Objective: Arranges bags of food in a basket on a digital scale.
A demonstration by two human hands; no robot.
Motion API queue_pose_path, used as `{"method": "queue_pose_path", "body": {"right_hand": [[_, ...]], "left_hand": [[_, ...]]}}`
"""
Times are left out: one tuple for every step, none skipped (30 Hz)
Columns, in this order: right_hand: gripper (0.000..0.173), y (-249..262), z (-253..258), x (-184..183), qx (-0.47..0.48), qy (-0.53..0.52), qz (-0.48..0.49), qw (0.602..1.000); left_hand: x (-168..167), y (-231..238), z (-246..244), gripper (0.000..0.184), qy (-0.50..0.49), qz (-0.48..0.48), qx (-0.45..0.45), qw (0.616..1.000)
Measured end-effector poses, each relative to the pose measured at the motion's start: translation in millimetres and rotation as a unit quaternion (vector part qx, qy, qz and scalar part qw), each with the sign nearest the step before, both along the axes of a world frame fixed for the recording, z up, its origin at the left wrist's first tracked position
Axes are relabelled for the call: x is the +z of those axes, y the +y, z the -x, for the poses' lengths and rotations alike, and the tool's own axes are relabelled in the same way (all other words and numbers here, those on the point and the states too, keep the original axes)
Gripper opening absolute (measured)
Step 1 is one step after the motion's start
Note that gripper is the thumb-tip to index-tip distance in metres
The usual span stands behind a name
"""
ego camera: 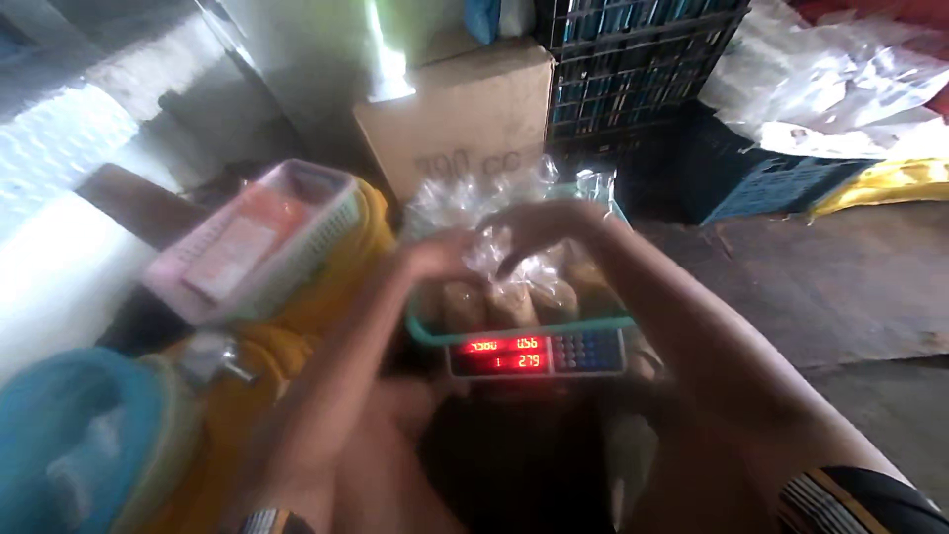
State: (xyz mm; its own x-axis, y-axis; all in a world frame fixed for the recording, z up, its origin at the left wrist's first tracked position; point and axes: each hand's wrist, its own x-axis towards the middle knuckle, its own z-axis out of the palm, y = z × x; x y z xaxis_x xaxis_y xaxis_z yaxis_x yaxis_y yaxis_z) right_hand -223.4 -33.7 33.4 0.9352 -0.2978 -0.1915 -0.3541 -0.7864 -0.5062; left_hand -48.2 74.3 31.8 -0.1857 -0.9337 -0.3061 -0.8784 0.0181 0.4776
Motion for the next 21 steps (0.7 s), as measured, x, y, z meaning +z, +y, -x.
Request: {"method": "queue_pose_path", "body": {"right_hand": [[0.06,6.2,-6.6,-2.8,0.034,0.043,-0.003,0.998],[0.044,8.7,-9.1,-3.1,0.054,0.052,0.011,0.997],[0.031,8.8,-7.5,0.8,0.054,0.053,0.033,0.997],[0.023,7.7,-1.5,7.8,0.042,0.05,0.05,0.997],[0.017,6.9,6.3,19.5,0.031,0.061,0.057,0.996],[0.015,5.1,15.5,31.7,0.025,0.067,0.058,0.996],[0.014,5.1,25.5,47.2,0.022,0.07,0.055,0.996],[0.015,7.9,35.1,63.7,0.009,0.07,0.047,0.996],[0.016,10.1,42.2,76.5,-0.011,0.06,0.041,0.997],[0.017,10.3,46.1,82.7,-0.036,0.034,0.036,0.998],[0.019,7.7,46.8,81.6,-0.053,-0.008,0.03,0.998],[0.021,2.7,43.1,74.2,-0.06,-0.051,0.029,0.996],[0.023,-2.7,35.1,62.1,-0.062,-0.086,0.035,0.994],[0.024,-7.6,24.0,46.0,-0.058,-0.11,0.049,0.991],[0.031,-8.1,11.2,30.7,-0.058,-0.109,0.052,0.991],[0.042,-4.6,-1.6,16.3,-0.058,-0.083,0.038,0.994],[0.052,1.5,-13.7,2.4,-0.053,-0.051,0.018,0.997],[0.06,9.6,-25.2,-7.7,-0.044,0.002,0.0,0.999],[0.064,16.9,-35.3,-17.3,-0.033,0.051,-0.01,0.998],[0.063,22.9,-41.9,-25.1,-0.025,0.078,-0.009,0.997],[0.059,24.4,-45.8,-32.2,-0.026,0.069,-0.02,0.997]], "left_hand": [[1.6,2.1,2.6,0.045,-0.011,-0.011,-0.026,1.0],[6.5,4.4,0.9,0.027,-0.013,-0.005,-0.048,0.999],[15.5,8.9,-4.0,0.014,-0.004,0.016,-0.057,0.998],[26.3,15.2,-10.8,0.009,0.011,0.046,-0.052,0.998],[36.7,22.7,-18.2,0.008,0.026,0.078,-0.042,0.996],[46.5,30.5,-24.9,0.007,0.047,0.112,-0.029,0.992],[54.8,37.4,-31.5,0.007,0.071,0.149,-0.018,0.986],[60.7,42.7,-38.8,0.008,0.099,0.189,-0.012,0.977],[64.2,45.7,-45.9,0.007,0.124,0.23,-0.012,0.965],[66.8,47.2,-51.3,0.006,0.134,0.261,-0.005,0.956],[68.5,47.9,-54.9,0.008,0.125,0.272,0.016,0.954],[69.7,48.8,-56.4,0.013,0.104,0.252,0.051,0.961],[68.9,48.8,-55.2,0.019,0.086,0.203,0.091,0.971],[64.0,47.3,-51.8,0.029,0.074,0.146,0.122,0.979],[54.2,44.9,-45.1,0.046,0.062,0.099,0.142,0.983],[40.3,42.9,-34.7,0.064,0.041,0.073,0.156,0.984],[23.6,42.4,-21.2,0.076,0.014,0.062,0.163,0.985],[5.9,43.6,-7.7,0.079,-0.011,0.053,0.166,0.985],[-9.1,44.9,2.3,0.073,-0.027,0.036,0.166,0.985],[-18.9,45.4,8.6,0.065,-0.039,0.014,0.162,0.986],[-23.1,45.9,11.7,0.061,-0.039,-0.007,0.155,0.987]]}}
